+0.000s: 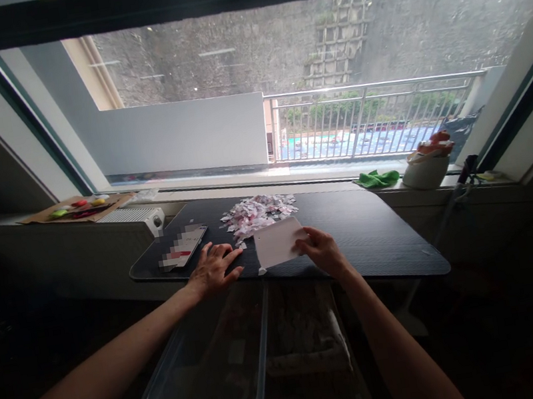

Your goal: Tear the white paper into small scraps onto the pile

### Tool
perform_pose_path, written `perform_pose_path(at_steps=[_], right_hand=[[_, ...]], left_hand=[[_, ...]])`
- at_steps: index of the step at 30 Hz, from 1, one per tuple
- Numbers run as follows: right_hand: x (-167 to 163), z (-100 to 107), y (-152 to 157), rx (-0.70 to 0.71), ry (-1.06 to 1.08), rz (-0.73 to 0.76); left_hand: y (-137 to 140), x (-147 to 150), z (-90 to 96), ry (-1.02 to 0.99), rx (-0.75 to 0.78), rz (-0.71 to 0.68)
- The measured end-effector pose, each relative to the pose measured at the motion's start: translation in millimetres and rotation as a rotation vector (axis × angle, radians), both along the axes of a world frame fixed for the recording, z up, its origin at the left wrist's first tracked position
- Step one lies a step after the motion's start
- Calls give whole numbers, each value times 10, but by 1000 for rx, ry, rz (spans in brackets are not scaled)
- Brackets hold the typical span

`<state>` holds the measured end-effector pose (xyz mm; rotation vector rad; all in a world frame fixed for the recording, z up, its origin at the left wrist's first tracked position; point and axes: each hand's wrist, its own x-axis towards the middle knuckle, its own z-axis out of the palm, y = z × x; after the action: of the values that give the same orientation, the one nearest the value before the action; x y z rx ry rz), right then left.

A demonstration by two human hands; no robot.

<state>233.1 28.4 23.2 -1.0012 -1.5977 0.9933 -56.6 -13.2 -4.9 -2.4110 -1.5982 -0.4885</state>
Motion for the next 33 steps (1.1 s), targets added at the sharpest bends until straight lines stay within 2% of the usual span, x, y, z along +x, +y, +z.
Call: perform_pose_path(at_steps=[5, 10, 14, 21, 33], right_hand=[[395, 73, -8, -63, 29, -95], [389, -37, 62, -110, 62, -154], [377, -100, 95, -177, 80, -127], [439, -50, 80, -267, 110, -40], [475, -46, 59, -278, 90, 18]], left_hand=[[-13, 14, 29, 20, -36, 14], [-20, 4, 39, 3, -21, -2], [-18, -6, 33, 7, -6, -5], [-4, -8, 9, 6, 17, 1], [-10, 0, 24, 19, 9, 7]])
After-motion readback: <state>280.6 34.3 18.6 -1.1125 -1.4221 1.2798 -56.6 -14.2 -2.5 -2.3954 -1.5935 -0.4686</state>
